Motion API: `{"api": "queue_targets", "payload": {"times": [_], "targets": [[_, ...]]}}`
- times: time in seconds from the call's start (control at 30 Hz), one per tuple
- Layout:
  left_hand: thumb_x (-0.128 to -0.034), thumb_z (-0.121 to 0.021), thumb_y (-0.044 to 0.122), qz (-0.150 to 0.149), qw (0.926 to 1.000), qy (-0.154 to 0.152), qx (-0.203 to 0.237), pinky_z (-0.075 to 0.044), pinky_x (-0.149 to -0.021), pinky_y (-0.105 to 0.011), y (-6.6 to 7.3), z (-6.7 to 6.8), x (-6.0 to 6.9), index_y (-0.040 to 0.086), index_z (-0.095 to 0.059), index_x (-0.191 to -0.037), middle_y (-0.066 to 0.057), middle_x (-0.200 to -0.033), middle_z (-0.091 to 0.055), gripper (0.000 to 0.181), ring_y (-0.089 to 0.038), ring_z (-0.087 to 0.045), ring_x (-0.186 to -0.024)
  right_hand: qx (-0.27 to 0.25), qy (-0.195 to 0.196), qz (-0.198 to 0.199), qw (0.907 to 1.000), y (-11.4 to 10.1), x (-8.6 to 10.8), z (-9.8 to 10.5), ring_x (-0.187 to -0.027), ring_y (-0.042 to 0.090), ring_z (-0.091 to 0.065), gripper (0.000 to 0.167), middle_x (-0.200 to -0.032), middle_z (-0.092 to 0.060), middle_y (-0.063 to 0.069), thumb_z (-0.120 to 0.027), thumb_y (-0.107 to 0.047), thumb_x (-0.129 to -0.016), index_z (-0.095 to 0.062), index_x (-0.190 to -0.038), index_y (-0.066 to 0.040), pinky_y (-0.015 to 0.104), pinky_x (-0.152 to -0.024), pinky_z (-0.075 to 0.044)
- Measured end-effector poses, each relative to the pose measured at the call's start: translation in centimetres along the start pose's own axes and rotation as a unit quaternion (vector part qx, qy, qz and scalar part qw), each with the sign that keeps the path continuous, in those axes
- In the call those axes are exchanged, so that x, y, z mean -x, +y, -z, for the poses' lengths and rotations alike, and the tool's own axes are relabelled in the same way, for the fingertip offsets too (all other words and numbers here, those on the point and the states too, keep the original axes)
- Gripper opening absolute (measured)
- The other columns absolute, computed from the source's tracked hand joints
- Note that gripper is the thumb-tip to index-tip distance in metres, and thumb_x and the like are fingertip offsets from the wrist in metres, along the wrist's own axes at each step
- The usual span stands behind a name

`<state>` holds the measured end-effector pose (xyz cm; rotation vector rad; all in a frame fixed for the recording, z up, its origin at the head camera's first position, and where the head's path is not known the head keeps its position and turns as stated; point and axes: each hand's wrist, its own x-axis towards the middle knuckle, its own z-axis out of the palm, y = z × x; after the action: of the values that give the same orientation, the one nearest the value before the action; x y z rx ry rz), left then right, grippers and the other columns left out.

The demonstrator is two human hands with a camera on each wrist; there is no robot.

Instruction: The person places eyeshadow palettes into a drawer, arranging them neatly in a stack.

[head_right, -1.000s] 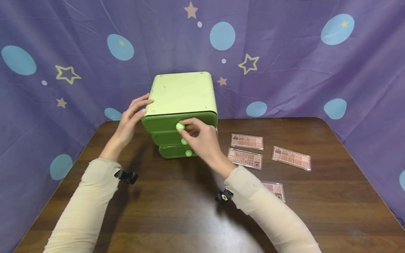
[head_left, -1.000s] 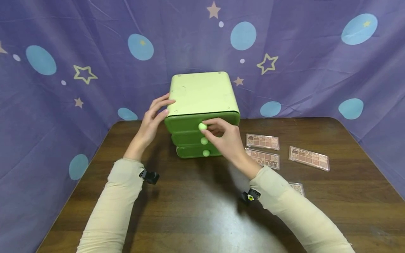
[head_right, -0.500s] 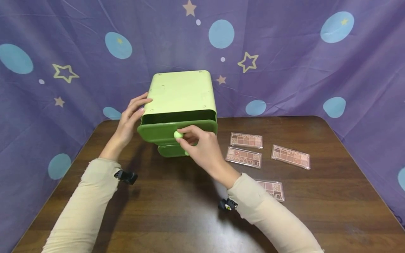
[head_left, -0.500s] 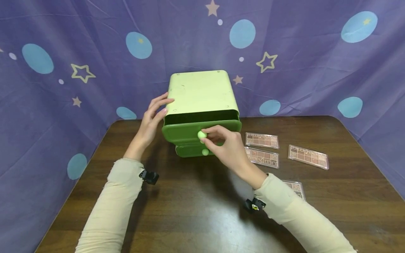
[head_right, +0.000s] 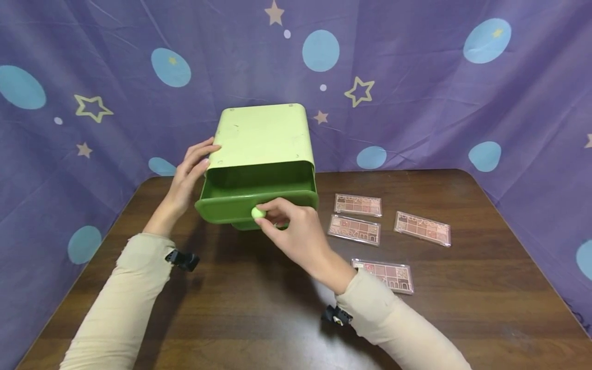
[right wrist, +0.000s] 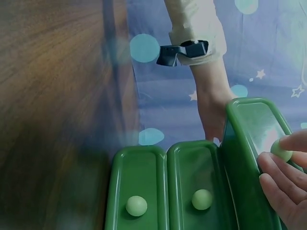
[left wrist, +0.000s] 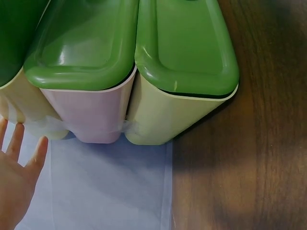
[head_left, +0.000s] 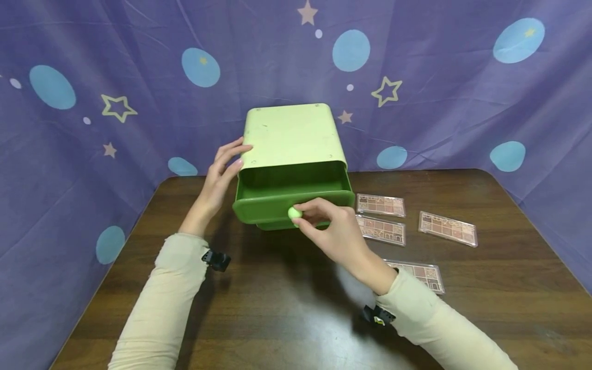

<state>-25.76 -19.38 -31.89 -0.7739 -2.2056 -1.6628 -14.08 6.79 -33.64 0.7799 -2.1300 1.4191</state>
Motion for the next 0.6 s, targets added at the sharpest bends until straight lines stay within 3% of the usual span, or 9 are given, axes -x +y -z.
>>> {"api": "queue_targets", "payload": {"times": [0.27, 0.6], "targets": [[-0.1004, -0.049, 0.023, 0.014, 0.9992, -0.016, -0.034, -0.021, -0.112, -0.052, 0.5, 0.3, 0.2, 0.008, -0.056, -0.139, -0.002, -0.154, -0.036, 0.042, -0.019, -0.027, -0.142, 0.005, -0.004, 0.024, 0.9997, -0.8, 1.2, 0.1, -0.068, 0.005, -0.067, 0.02, -0.09, -0.076, 0.0, -0.079, -0.004, -0.082, -0.073, -0.101, -0.007, 0.02, -0.062, -0.054], [-0.1, -0.049, 0.022, 0.019, 0.9988, -0.011, -0.045, -0.02, -0.114, -0.053, 0.7, 0.3, 0.2, 0.007, -0.054, -0.141, -0.004, -0.153, -0.037, 0.044, -0.021, -0.028, -0.142, 0.014, 0.009, 0.071, 0.9974, -0.7, 2.6, -0.2, -0.071, 0.008, -0.069, 0.023, -0.09, -0.076, 0.002, -0.08, 0.001, -0.079, -0.073, -0.1, -0.005, 0.018, -0.065, -0.054]]}}
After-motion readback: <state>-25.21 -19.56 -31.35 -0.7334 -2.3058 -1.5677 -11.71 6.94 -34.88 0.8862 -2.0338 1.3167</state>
